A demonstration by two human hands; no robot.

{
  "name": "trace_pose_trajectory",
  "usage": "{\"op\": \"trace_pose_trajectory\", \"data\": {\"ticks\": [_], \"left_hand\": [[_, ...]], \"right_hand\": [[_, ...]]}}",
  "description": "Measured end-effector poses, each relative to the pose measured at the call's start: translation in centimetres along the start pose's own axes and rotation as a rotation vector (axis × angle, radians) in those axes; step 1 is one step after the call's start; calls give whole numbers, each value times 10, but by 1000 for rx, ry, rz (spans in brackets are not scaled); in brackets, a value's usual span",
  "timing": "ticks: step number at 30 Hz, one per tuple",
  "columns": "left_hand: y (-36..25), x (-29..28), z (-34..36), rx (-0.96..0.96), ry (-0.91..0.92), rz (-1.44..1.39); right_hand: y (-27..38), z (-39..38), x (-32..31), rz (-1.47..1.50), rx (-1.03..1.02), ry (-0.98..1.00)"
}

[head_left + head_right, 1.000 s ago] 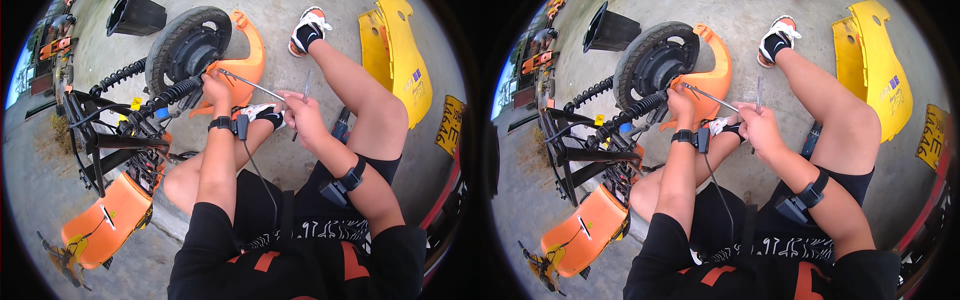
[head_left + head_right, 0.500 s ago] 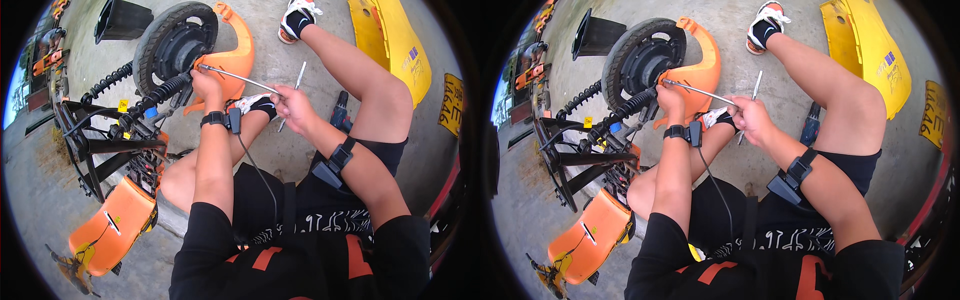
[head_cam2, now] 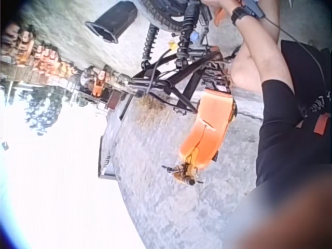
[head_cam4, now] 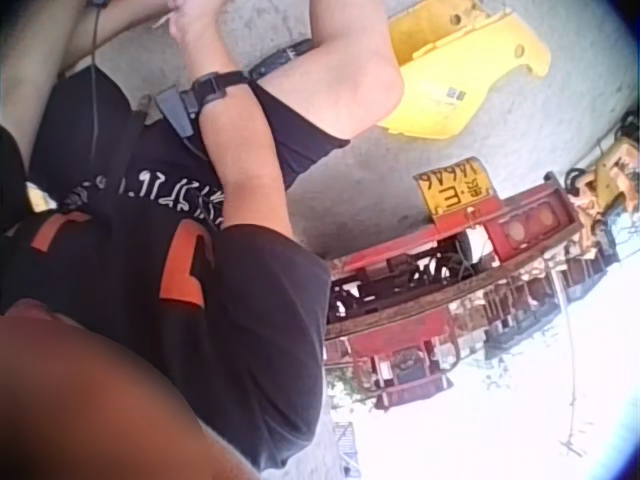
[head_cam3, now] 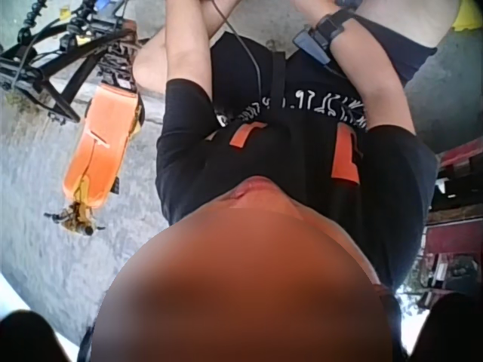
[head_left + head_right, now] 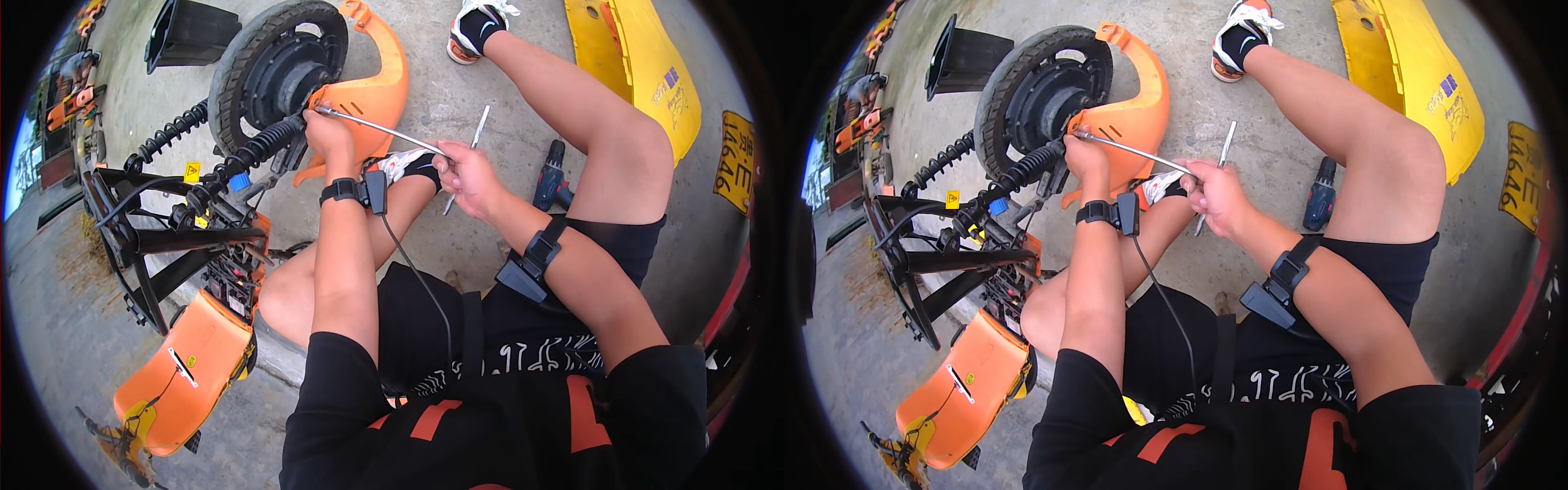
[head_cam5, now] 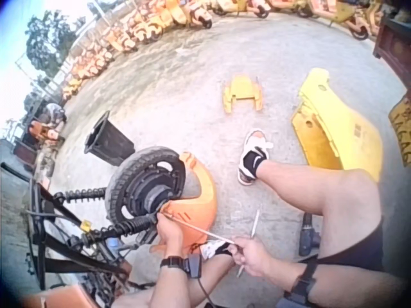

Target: The recorder is attaching plastic body panels to a motorcycle frame and then using a T-handle wrench to tighten a bolt on the rear wheel assembly.

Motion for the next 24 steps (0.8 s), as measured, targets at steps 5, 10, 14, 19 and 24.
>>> {"op": "trace_pose_trajectory", "data": {"ticks": [5,10,14,19,24], "left_hand": [[0,-1,1,-14,5,24],[-1,-1,0,-21,27,10],[-1,-2,0,-11,28,21],[-1,-1,1,-15,23,39],[1,1,3,2,15,45]], "right_hand": [[1,1,-1,79,-4,-10],[-1,3,-4,97,21,-22],[-8,4,-7,143,58,13],[-30,2,-10,145,68,23],[-56,1,-12,111,-2,2]]}}
Point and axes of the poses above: each hand's wrist, its own z-axis towards the middle knuckle, its own x-axis out of the palm, y = z × x, the point moved 1 cm from there along z, towards the middle knuckle, and after that the axes turned 15 degrees about z, right-handed, at the moved point
